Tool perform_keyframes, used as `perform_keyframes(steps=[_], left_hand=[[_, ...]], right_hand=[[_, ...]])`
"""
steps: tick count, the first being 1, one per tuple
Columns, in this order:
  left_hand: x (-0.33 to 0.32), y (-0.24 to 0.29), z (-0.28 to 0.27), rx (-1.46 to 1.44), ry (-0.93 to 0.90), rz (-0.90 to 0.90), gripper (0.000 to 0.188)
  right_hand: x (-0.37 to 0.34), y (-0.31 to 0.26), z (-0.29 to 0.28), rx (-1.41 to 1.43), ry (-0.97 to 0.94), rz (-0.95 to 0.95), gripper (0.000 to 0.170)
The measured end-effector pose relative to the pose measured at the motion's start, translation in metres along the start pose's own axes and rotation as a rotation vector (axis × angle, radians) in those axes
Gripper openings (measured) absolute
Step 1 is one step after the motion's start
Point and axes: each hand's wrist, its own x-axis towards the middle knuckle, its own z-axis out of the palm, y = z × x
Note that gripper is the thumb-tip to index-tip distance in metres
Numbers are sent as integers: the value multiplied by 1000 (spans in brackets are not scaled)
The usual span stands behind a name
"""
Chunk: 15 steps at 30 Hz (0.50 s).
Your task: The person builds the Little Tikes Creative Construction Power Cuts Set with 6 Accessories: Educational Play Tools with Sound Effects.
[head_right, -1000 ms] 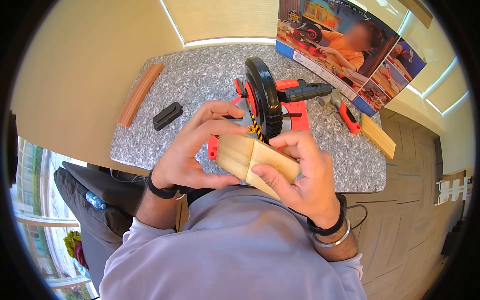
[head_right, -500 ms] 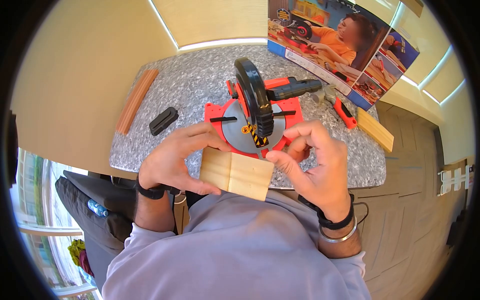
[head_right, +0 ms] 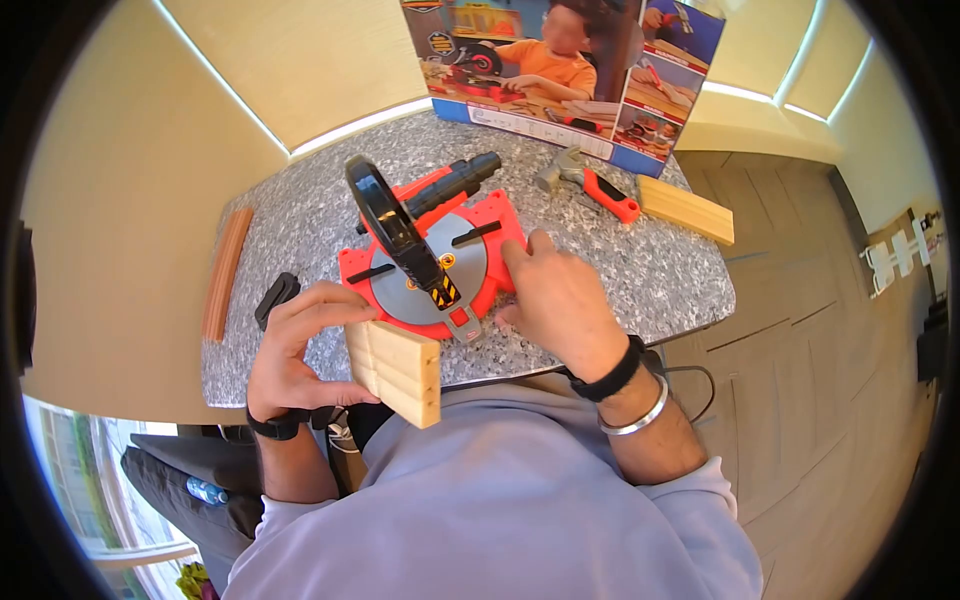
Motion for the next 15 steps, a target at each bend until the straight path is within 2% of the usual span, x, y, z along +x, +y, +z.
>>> perform_keyframes(steps=[7, 9, 12, 15], left_hand=[[2, -6, 10, 8, -35, -10, 74], [1, -5, 12, -95, -42, -101, 80], [0, -6, 18, -253, -44, -148, 82], [0, -13, 28, -293, 3, -76, 80]], right_hand=[[14, -3, 19, -19, 55, 148, 51], [16, -10, 23, -9, 64, 160, 50], [26, -16, 29, 73, 77, 145, 50], [37, -11, 42, 262, 107, 42, 50]])
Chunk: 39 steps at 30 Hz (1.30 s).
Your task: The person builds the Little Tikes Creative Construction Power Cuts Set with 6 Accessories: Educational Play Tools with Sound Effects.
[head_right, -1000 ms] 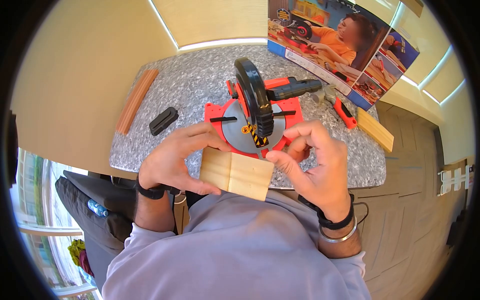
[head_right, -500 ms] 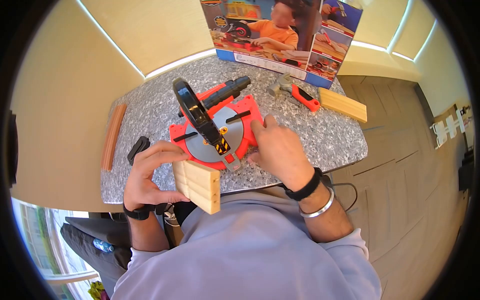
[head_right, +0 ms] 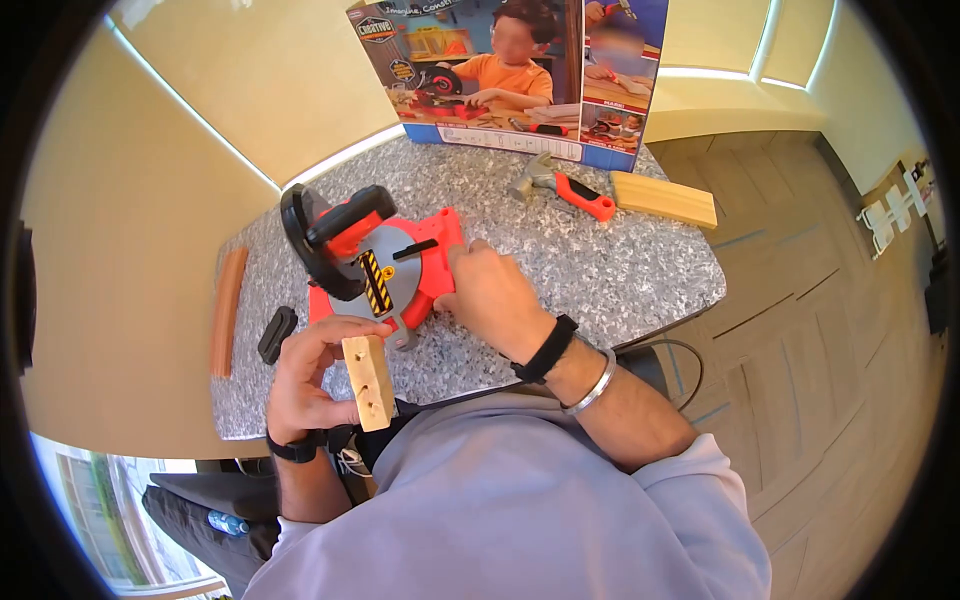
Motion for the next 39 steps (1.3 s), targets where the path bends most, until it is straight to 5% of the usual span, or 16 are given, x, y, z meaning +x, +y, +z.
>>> perform_keyframes(steps=[4, 6, 8, 26, 33, 39], left_hand=[[-4, -5, -3, 14, 76, 37, 80], [-4, -1, -5, 19, 111, 35, 78], [-4, 2, -5, 33, 116, 32, 77], [6, 1, 3, 166, 110, 27, 79], [6, 0, 6, 71, 126, 8, 85], [3, 2, 3, 96, 90, -24, 92]], right_hand=[[10, 26, -7, 146, 141, -47, 36], [17, 56, -19, -64, 312, -73, 33], [17, 66, -46, -202, 331, 114, 33], [23, 120, -38, -340, 191, 337, 27], [23, 125, -39, -434, 83, 288, 17], [13, 81, -68, -313, 213, 136, 4]])
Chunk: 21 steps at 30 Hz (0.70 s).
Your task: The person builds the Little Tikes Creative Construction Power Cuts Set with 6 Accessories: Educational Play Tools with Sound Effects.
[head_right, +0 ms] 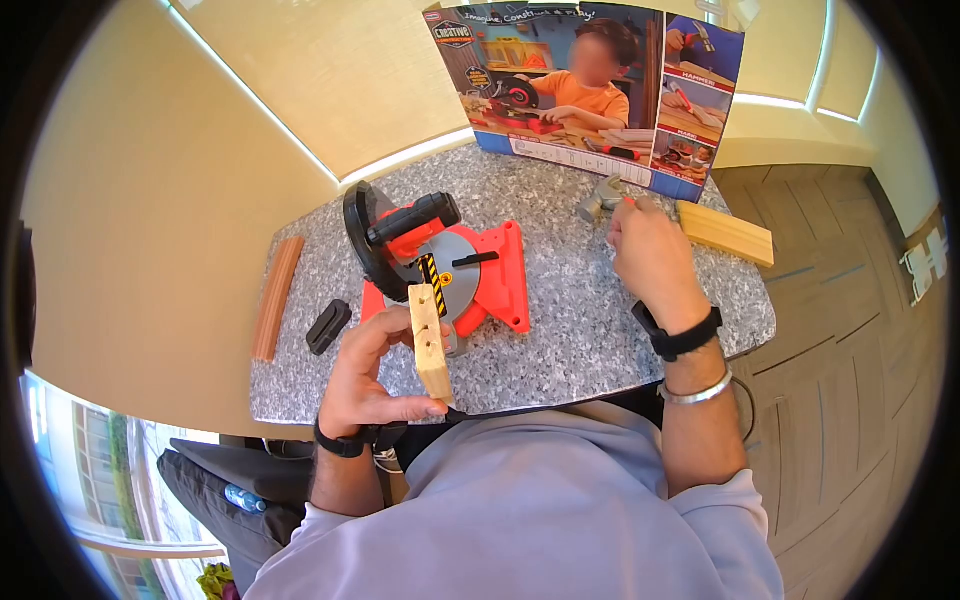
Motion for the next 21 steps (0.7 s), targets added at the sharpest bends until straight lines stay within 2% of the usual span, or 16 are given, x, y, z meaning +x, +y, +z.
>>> perform_keyframes(steps=[2, 3, 4, 5, 6, 8, 9, 11, 15, 17, 21], left_hand=[[1, 0, 2, 21, -1, -8, 91], [2, -1, 4, 33, 22, 21, 86], [3, -1, 5, 44, 44, 50, 80], [4, -1, 5, 43, 42, 49, 80], [5, 1, 5, 83, 39, 54, 80], [6, 3, 5, 123, 37, 58, 80], [6, 3, 5, 152, 43, 56, 80], [6, 5, 5, 180, 49, 50, 80], [8, 8, 4, 215, 24, 53, 75], [8, 10, 5, 231, 25, 45, 73], [8, 14, 4, 251, 43, 12, 73]], right_hand=[[1, -14, -22, 230, 67, -108, 8], [0, -23, -32, 231, 67, -106, 8], [-4, -34, -42, 351, 64, -128, 10], [-8, -43, -51, 470, 60, -149, 11], [-12, -52, -61, 470, 59, -145, 11], [-22, -66, -78, 619, 86, -356, 14], [-26, -69, -83, 620, 84, -354, 14], [-31, -73, -90, 720, 125, -487, 19], [-40, -80, -97, 772, 160, -520, 21], [-41, -83, -101, 693, 189, -593, 21], [-45, -87, -99, 760, 157, -601, 19]])
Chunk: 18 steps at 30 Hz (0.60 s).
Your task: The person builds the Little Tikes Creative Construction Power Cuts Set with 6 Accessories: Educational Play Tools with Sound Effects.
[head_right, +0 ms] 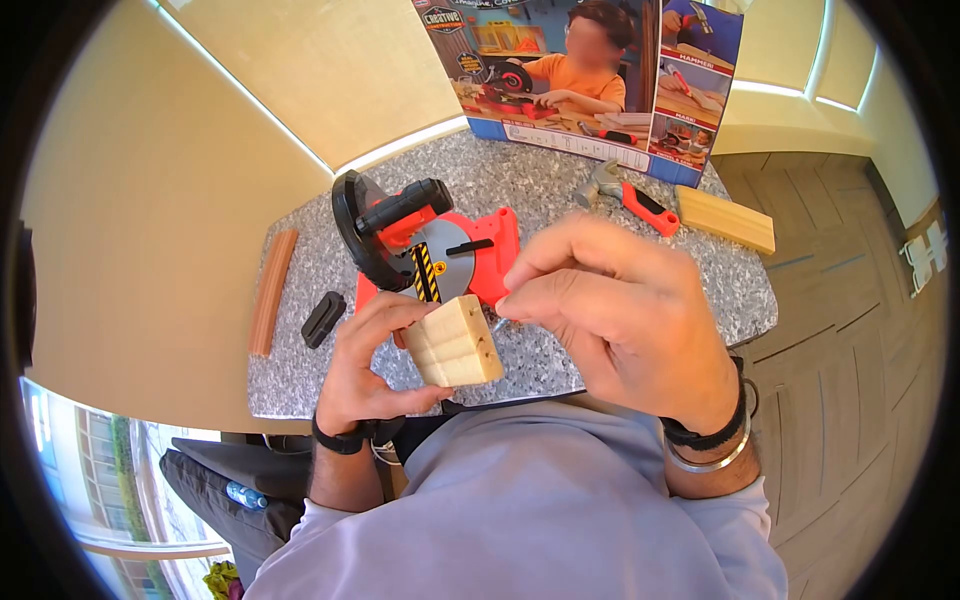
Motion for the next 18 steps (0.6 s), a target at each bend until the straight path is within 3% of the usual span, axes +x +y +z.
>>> perform_keyframes(steps=[18], left_hand=[[-2, 3, -3, -22, 43, 6, 74]], right_hand=[[0, 3, 2, 11, 9, -40, 18]])
